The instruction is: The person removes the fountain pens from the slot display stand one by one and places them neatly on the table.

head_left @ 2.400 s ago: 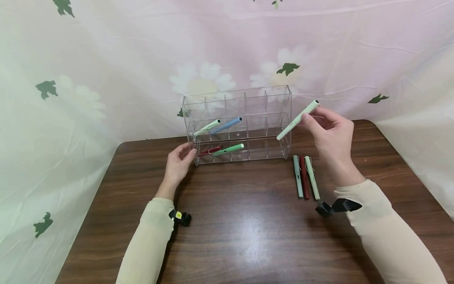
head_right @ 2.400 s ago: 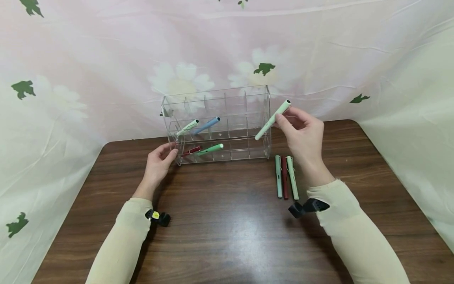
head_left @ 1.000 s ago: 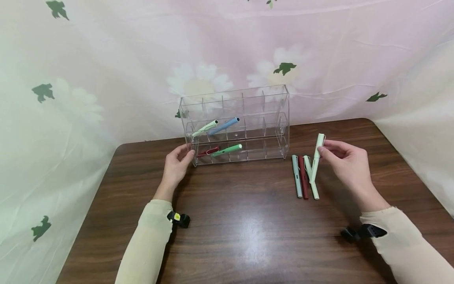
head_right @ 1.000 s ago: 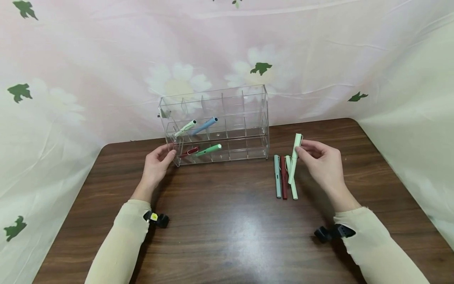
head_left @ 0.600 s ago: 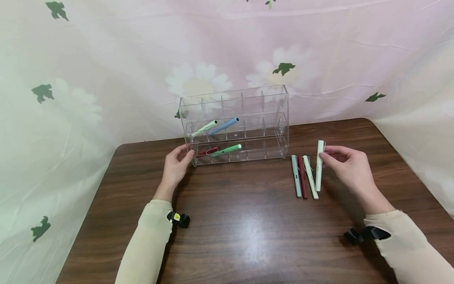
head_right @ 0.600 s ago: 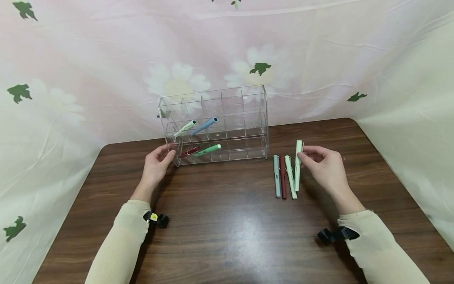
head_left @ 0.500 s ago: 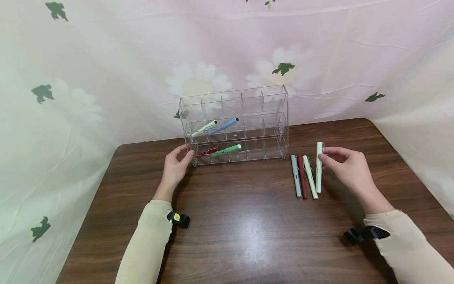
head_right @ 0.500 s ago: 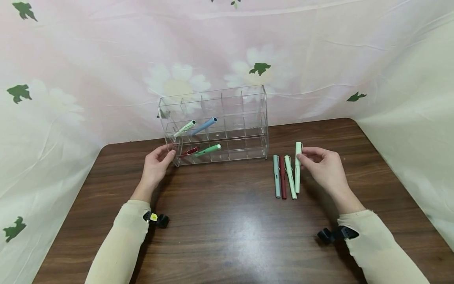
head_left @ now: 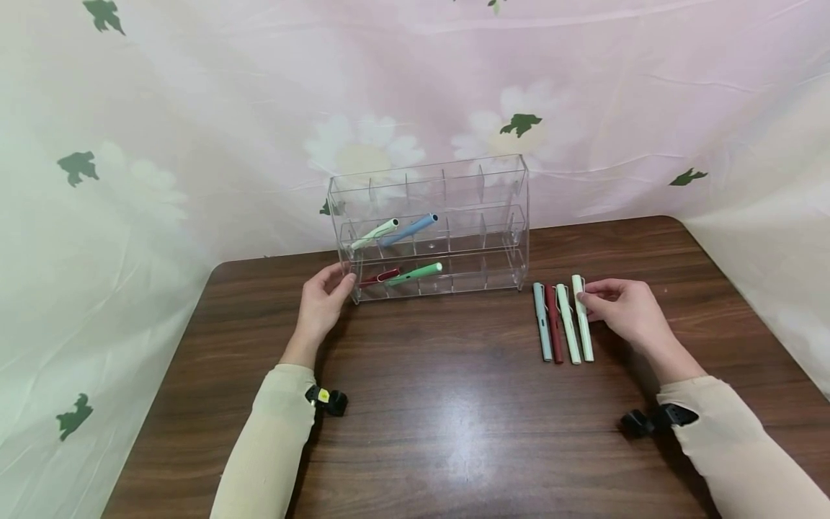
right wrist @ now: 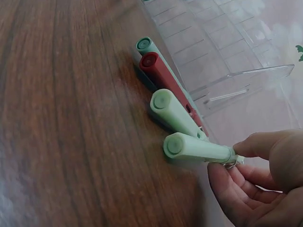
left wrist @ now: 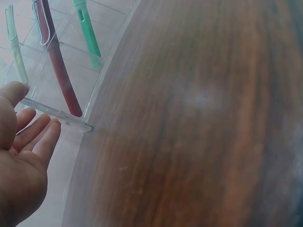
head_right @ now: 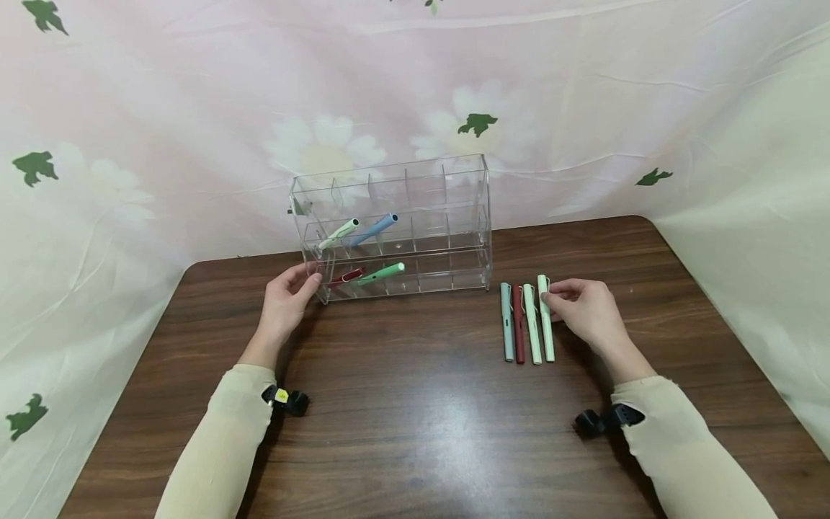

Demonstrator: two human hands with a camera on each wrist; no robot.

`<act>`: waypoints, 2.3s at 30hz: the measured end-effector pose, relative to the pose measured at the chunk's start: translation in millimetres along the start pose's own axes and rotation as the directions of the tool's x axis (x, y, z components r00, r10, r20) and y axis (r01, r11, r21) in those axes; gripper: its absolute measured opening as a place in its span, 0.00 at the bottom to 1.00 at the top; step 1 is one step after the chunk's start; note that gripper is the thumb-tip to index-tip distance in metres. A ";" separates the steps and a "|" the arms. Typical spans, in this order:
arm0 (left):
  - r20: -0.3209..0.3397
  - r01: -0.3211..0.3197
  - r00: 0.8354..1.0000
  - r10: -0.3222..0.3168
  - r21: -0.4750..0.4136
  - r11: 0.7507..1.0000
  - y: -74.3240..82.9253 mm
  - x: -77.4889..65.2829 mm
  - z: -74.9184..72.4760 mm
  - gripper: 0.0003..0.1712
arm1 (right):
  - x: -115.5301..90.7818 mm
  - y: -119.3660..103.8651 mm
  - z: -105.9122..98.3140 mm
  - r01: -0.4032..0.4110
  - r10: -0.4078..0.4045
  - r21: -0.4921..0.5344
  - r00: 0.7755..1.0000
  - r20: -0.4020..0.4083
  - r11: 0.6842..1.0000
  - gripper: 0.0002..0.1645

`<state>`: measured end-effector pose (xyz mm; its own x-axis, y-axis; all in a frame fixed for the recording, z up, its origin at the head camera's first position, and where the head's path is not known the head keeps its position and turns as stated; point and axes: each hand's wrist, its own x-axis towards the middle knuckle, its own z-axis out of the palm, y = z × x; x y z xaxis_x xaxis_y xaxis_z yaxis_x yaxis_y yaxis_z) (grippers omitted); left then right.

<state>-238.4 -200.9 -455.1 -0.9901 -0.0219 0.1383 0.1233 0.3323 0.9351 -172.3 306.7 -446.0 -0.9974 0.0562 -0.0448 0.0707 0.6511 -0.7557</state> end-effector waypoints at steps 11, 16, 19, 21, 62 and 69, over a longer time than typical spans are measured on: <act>0.002 0.017 1.000 -0.017 0.007 1.000 2.8 -1.3 -0.6 0.24 | 3.5 -4.5 2.7 -0.057 0.059 -0.030 0.997 0.051 0.998 0.28; 0.008 0.023 1.000 -0.024 0.007 1.000 2.5 -0.5 -0.2 0.24 | 5.4 -9.0 3.8 -0.072 0.076 -0.054 0.995 0.070 0.996 0.27; 0.010 0.031 0.999 -0.031 0.010 0.999 2.7 -0.5 -0.3 0.24 | 7.0 -10.2 3.9 -0.078 0.085 -0.085 0.993 0.081 0.993 0.27; 0.010 0.036 0.999 -0.036 0.012 0.999 3.0 -0.4 -0.4 0.25 | 8.1 -10.6 3.7 -0.082 0.091 -0.103 0.992 0.086 0.991 0.27; 0.053 0.087 0.995 -0.087 -0.002 0.996 1.2 -2.4 -2.9 0.29 | -7.2 -43.1 1.8 0.108 -0.107 -0.083 0.994 0.015 0.991 0.24; 0.072 0.102 0.992 -0.101 -0.007 0.995 3.0 -2.9 -2.1 0.30 | -8.6 -56.6 9.3 0.202 -0.202 -0.004 0.979 -0.026 0.979 0.18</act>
<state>-235.0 -201.8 -452.0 -0.9997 0.0128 0.0190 0.0221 0.3219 0.9465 -167.8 262.3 -408.8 -0.9905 -0.0568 0.1254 -0.1320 0.6524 -0.7463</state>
